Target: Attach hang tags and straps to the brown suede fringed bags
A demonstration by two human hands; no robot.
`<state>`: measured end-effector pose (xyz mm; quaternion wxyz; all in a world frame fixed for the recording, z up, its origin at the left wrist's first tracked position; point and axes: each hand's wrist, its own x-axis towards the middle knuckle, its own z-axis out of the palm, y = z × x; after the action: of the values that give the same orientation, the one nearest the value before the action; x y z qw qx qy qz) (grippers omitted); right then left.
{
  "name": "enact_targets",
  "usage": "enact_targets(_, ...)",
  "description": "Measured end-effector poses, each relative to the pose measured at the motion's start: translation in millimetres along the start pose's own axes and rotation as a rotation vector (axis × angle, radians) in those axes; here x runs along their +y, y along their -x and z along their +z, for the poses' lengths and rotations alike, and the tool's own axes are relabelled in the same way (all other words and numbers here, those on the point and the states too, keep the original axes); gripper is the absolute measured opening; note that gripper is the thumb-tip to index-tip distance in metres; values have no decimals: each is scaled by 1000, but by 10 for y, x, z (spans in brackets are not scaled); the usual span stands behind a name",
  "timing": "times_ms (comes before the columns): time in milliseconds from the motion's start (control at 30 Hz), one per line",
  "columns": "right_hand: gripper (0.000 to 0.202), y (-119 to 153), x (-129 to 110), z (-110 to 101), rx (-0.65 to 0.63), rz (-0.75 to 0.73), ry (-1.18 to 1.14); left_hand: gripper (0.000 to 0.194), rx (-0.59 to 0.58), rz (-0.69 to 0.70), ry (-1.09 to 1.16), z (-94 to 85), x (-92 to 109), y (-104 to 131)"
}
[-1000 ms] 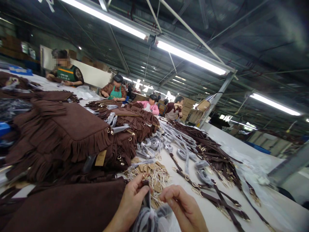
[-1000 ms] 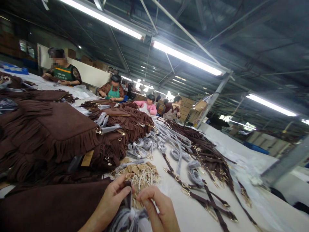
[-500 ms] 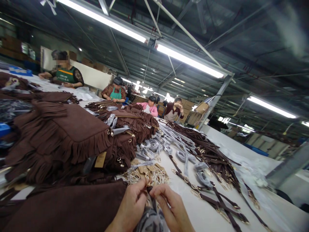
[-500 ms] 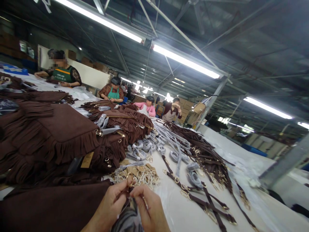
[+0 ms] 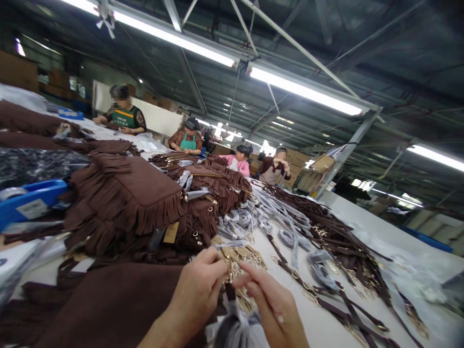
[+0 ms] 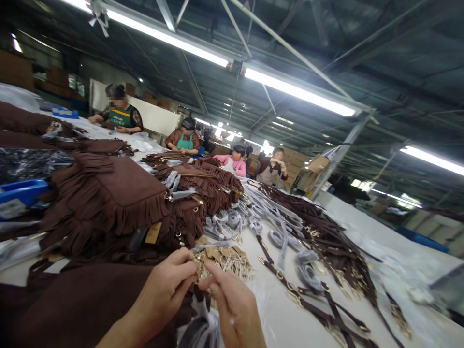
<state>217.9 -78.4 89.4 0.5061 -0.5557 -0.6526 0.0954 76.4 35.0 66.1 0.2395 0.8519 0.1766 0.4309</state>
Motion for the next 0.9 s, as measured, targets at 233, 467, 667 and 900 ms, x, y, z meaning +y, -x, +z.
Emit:
enact_targets(233, 48, -172, -258, 206, -150, 547, -648, 24, 60, 275, -287, -715, 301, 21)
enact_targets(467, 47, -310, -401, 325, -544, 487, -683, 19, -100, 177, -271, -1018, 426, 10)
enact_targets(667, 37, -267, -543, -135, -292, 510, -773, 50, -462, -55, -256, -1359, 46, 672)
enact_targets(900, 27, -188, -537, -271, -221, 545, -1019, 8, -756, -65, -584, -1341, -373, 1088)
